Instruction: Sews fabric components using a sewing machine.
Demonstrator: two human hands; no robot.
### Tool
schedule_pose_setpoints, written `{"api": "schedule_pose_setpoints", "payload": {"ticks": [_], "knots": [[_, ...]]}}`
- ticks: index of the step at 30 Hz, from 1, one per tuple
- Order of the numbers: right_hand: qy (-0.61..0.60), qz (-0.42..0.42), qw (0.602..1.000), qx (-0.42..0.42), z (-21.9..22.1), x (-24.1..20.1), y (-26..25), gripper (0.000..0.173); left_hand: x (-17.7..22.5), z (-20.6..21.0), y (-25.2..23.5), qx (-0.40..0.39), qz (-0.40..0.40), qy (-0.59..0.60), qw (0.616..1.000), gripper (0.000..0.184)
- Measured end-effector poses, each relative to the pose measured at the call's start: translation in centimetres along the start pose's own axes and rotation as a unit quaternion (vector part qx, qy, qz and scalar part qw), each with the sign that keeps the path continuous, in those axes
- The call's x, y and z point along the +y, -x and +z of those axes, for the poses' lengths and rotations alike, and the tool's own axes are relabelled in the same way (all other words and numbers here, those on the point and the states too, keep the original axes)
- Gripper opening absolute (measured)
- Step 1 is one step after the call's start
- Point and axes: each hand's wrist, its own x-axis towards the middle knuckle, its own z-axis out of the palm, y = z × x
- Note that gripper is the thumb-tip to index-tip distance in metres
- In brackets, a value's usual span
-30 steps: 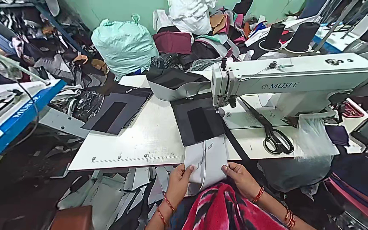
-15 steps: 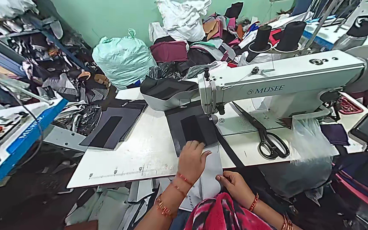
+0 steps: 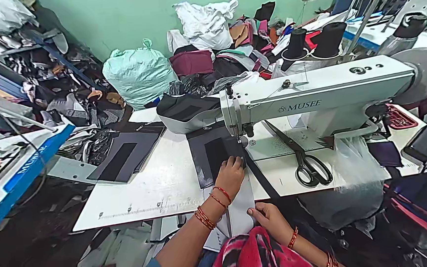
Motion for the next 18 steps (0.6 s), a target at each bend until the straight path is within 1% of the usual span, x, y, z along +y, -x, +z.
{"api": "schedule_pose_setpoints", "payload": {"ticks": [2, 5, 6, 9, 13, 15, 16, 18], "knots": [[-0.002, -0.003, 1.000, 0.000, 0.0, 0.1, 0.1, 0.040, -0.3, 0.0, 0.0, 0.006, 0.018, -0.007, 1.000, 0.032], [-0.011, -0.007, 1.000, -0.003, -0.1, 0.1, 0.1, 0.040, -0.8, 0.3, 0.1, 0.045, 0.045, -0.021, 0.998, 0.026], [-0.014, -0.005, 1.000, -0.005, -0.1, 0.1, 0.1, 0.040, -0.9, 0.2, 0.1, 0.041, 0.047, -0.023, 0.998, 0.025], [-0.016, 0.000, 1.000, -0.007, -0.1, 0.1, 0.1, 0.040, -0.7, -0.2, 0.0, -0.005, 0.051, -0.022, 0.998, 0.024], [-0.009, -0.002, 1.000, -0.008, -0.1, 0.1, 0.0, 0.040, -0.7, -0.3, -0.3, -0.019, 0.060, -0.013, 0.998, 0.024], [-0.002, -0.006, 1.000, -0.013, -0.1, 0.1, 0.1, 0.041, -0.5, -0.4, -0.4, -0.020, 0.047, 0.008, 0.999, 0.030], [0.000, -0.011, 1.000, -0.015, -0.2, 0.0, 0.3, 0.041, -0.2, -0.6, -0.4, -0.025, 0.027, 0.024, 0.999, 0.034], [-0.004, -0.034, 0.999, -0.010, -0.4, -0.5, 0.6, 0.039, 0.8, -1.5, -0.5, -0.070, -0.036, 0.054, 0.995, 0.048]]}}
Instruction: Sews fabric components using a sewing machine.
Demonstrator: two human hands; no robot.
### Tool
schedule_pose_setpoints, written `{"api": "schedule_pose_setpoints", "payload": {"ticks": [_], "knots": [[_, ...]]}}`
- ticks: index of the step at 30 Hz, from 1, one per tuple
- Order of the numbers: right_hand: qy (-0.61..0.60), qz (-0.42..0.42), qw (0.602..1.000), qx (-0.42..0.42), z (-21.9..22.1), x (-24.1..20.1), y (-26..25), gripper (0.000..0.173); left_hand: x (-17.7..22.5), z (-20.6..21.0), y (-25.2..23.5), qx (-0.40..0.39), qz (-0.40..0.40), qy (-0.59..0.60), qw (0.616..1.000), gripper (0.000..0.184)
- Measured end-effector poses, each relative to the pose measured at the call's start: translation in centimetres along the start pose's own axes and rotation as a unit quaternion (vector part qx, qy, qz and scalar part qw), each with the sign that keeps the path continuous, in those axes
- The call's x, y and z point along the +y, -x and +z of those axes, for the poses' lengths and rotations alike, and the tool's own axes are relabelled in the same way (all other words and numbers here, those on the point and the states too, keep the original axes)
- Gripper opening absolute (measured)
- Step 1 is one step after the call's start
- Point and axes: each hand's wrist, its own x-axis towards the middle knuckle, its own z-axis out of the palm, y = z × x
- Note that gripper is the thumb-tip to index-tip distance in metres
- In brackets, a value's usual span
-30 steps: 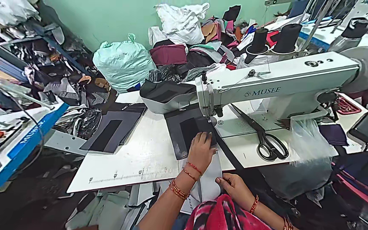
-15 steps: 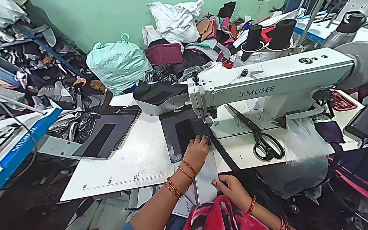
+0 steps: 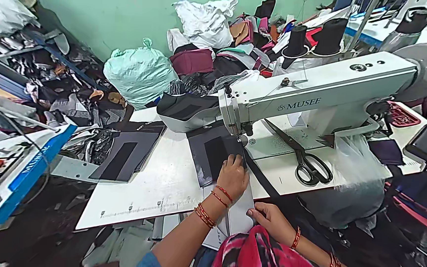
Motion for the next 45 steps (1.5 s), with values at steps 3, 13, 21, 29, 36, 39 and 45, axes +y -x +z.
{"api": "schedule_pose_setpoints", "payload": {"ticks": [3, 13, 21, 29, 36, 39, 45], "knots": [[-0.009, -0.030, 0.999, 0.012, -0.7, -1.5, 0.5, 0.036, 1.9, -1.5, -0.5, -0.098, -0.075, 0.030, 0.992, 0.066], [0.121, -0.024, 0.992, -0.004, -2.5, -3.9, 0.6, 0.039, 4.5, -4.1, -4.1, -0.206, -0.185, 0.061, 0.959, 0.031], [0.237, 0.029, 0.959, 0.153, -6.3, -6.8, -6.3, 0.033, -0.1, -3.5, -3.2, -0.162, -0.110, 0.206, 0.959, 0.039], [0.170, 0.055, 0.953, 0.245, -4.5, -6.6, -11.6, 0.032, -2.5, -1.9, -2.2, -0.067, -0.081, 0.322, 0.941, 0.038], [0.047, 0.082, 0.965, 0.244, -3.9, -6.6, -10.4, 0.024, -3.1, -1.1, -1.8, -0.021, -0.068, 0.377, 0.923, 0.038], [0.002, 0.076, 0.969, 0.235, -3.1, -6.8, -10.3, 0.026, -3.1, -1.1, -1.7, -0.021, -0.071, 0.381, 0.922, 0.038], [-0.028, 0.079, 0.970, 0.228, -3.4, -6.6, -10.2, 0.024, -2.5, -1.5, -2.0, -0.055, -0.067, 0.331, 0.940, 0.037]]}}
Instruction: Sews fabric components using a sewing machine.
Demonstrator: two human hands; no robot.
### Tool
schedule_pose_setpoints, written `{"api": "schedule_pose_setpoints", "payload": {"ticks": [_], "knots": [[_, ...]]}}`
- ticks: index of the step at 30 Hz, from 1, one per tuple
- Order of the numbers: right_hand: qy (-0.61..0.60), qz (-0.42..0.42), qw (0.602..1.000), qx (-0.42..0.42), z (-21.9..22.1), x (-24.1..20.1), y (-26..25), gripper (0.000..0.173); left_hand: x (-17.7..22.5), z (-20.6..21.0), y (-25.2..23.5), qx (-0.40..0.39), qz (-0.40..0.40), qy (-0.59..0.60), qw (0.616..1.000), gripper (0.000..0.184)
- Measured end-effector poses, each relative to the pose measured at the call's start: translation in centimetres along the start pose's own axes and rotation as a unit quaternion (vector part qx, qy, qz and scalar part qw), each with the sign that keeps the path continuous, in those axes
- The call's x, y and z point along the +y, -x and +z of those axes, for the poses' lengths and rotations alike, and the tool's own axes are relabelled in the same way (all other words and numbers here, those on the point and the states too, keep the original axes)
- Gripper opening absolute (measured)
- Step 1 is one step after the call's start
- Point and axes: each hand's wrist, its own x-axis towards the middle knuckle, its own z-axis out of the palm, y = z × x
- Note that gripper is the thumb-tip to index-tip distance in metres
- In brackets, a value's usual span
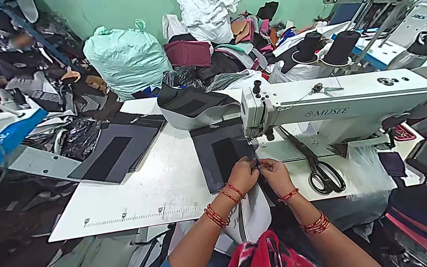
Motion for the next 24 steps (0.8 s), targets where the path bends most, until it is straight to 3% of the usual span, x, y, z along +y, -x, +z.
{"api": "schedule_pose_setpoints", "payload": {"ticks": [6, 18, 24], "knots": [[0.052, -0.037, 0.998, -0.030, -0.8, 0.3, -0.1, 0.029, 1.9, -0.6, 0.1, -0.072, -0.045, -0.069, 0.994, 0.033], [0.034, -0.034, 0.998, -0.044, -1.2, 0.6, 0.2, 0.031, 1.0, 1.7, 1.6, 0.019, 0.018, -0.059, 0.998, 0.032], [0.077, -0.057, 0.994, -0.057, -1.4, 0.7, 0.2, 0.032, 0.9, 1.5, 1.8, -0.003, 0.029, -0.070, 0.997, 0.035]]}}
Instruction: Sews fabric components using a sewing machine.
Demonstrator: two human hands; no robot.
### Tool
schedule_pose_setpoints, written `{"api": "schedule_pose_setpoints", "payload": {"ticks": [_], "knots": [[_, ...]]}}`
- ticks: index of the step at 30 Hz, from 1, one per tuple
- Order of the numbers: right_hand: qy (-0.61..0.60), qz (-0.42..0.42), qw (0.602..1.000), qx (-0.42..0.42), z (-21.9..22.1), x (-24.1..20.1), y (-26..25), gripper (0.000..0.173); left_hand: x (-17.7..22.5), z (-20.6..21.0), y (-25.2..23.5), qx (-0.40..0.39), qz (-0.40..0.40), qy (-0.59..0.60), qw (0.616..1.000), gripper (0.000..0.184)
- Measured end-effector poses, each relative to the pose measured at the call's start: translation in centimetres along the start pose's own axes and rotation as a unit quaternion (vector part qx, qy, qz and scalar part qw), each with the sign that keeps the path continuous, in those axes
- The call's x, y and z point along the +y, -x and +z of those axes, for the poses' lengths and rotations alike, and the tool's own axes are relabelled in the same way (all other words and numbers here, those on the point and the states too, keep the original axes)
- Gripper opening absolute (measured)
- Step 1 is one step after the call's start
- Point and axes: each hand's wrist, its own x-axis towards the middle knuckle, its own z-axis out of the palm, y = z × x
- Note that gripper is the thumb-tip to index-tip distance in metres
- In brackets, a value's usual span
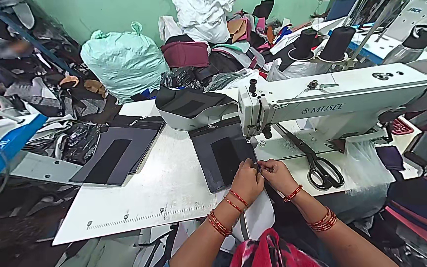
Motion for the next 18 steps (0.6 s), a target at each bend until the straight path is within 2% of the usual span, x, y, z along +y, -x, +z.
{"api": "schedule_pose_setpoints", "payload": {"ticks": [6, 10, 14, 18], "knots": [[0.049, -0.037, 0.997, -0.043, -0.5, -0.4, 0.4, 0.035, -1.6, 1.8, 1.1, 0.095, 0.081, -0.053, 0.991, 0.038], [0.083, -0.043, 0.995, -0.045, -0.2, -0.9, 0.8, 0.037, -2.6, 3.1, 1.4, 0.163, 0.153, -0.101, 0.969, 0.036], [0.110, -0.047, 0.992, -0.041, 0.0, -1.1, 1.1, 0.037, -3.8, 3.3, 1.3, 0.193, 0.212, -0.103, 0.952, 0.033], [0.044, -0.063, 0.997, -0.002, 0.3, 0.1, 1.2, 0.034, -4.1, 3.2, 1.2, 0.192, 0.218, -0.107, 0.951, 0.034]]}}
